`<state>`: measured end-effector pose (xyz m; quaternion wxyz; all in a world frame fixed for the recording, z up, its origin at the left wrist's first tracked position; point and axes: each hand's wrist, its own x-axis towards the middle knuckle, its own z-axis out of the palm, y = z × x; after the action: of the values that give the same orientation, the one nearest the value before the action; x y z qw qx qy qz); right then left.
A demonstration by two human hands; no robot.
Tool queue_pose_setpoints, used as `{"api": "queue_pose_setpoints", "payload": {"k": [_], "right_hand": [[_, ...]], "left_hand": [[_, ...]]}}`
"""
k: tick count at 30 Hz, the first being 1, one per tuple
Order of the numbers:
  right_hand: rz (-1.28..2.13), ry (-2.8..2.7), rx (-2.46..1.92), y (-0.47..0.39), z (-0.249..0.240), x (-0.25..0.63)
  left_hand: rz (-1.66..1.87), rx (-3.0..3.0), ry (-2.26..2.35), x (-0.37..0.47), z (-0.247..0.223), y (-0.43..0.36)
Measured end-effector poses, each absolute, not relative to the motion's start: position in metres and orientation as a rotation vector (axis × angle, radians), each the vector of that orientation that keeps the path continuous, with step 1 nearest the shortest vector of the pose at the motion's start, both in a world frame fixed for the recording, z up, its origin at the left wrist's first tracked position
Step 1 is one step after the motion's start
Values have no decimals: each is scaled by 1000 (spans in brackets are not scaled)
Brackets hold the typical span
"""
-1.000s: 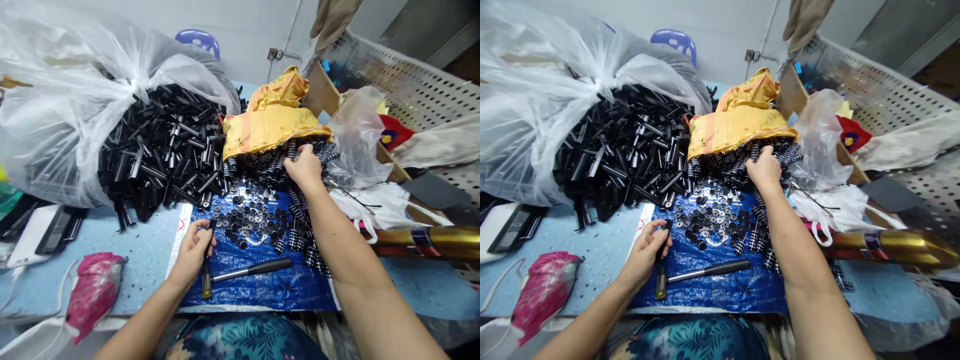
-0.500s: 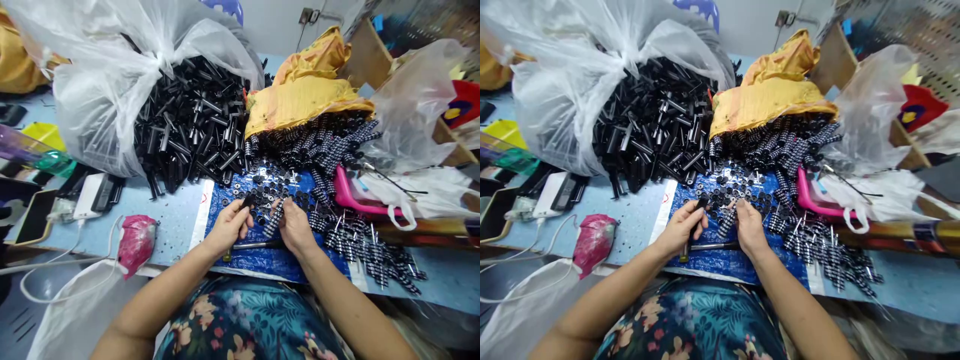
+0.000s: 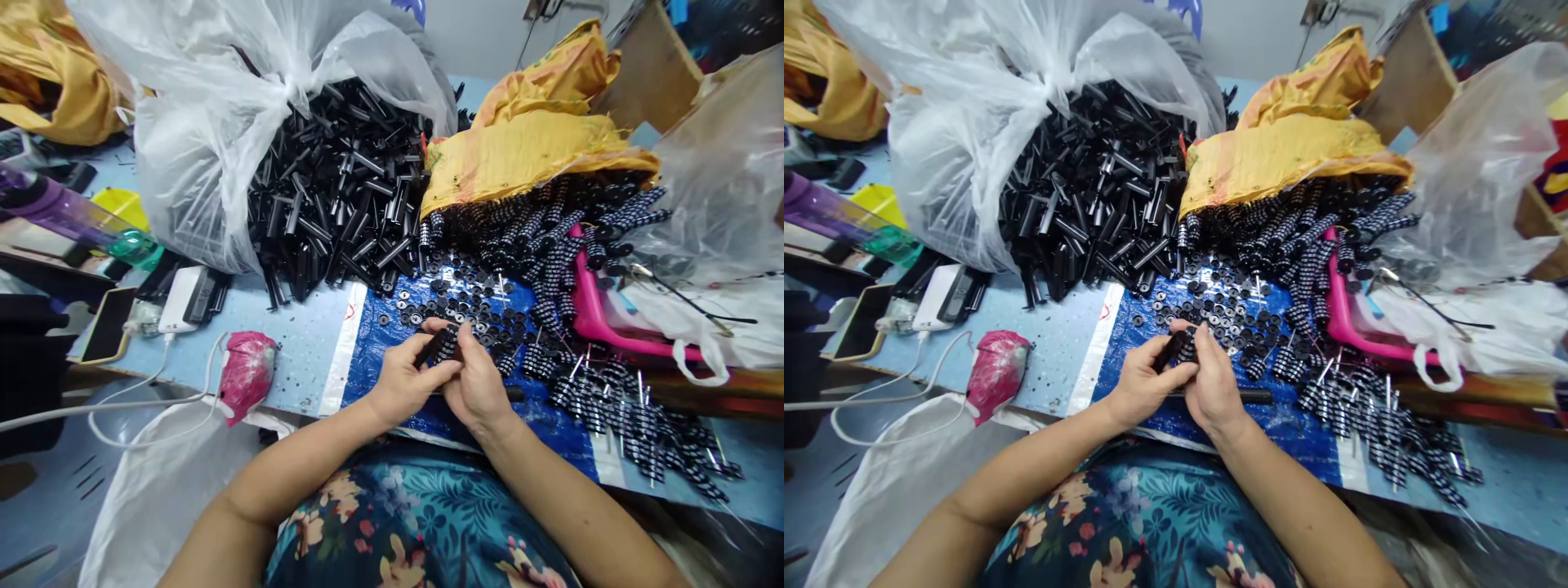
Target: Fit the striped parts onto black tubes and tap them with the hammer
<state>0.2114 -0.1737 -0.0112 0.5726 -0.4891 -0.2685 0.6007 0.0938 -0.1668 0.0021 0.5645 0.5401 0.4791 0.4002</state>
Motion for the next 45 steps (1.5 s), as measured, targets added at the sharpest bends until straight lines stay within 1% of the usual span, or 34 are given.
{"api": "queue_pose_setpoints", "payload": {"k": [2,6,8,11,15,19,21,26,29,32,34,37,40,41,42,45], "right_hand": [[1246,-974,-1176,-177,-17,220],[685,-1795,-1096,-184,-25,247],[520,-1994,-1012,-186,-24,255],[398,-2003,-996,-189,-19,257],[344,-2014,-964,-194,-11,249],[265,-2013,-961,-199,-13,244],[269,-2025,-971,-201,-15,245],[452,-2076,-937,-200,-17,246],[496,-2066,-985,-202,-22,248],[389,-2155,-1136,-211,-34,257],[300,-2254,-1253,-219,-43,265],[205,-2260,-1327,-226,-47,272],[147,-2021,-1379,-220,-37,266],[209,-1962,-1406,-216,-33,262],[344,-1943,-1433,-212,-28,258],[1010,-2041,-1408,-201,-18,247]], "left_hand": [[918,1254,1123,93,3,-165],[848,1163,1100,79,5,-165],[823,1164,1084,74,5,-167],[869,1104,1105,74,2,-170],[959,1033,1136,81,2,-175],[965,863,1032,80,9,-179],[887,732,965,75,12,-179],[654,493,848,62,12,-178],[694,507,845,57,1,-178],[888,935,1042,39,-13,-172],[889,1380,1246,18,-19,-164],[572,1839,1436,-11,-23,-149],[309,1913,1405,-22,-23,-137],[277,1886,1389,-22,-24,-134],[265,1848,1378,-21,-24,-132],[307,1745,1366,-18,-26,-130]]}}
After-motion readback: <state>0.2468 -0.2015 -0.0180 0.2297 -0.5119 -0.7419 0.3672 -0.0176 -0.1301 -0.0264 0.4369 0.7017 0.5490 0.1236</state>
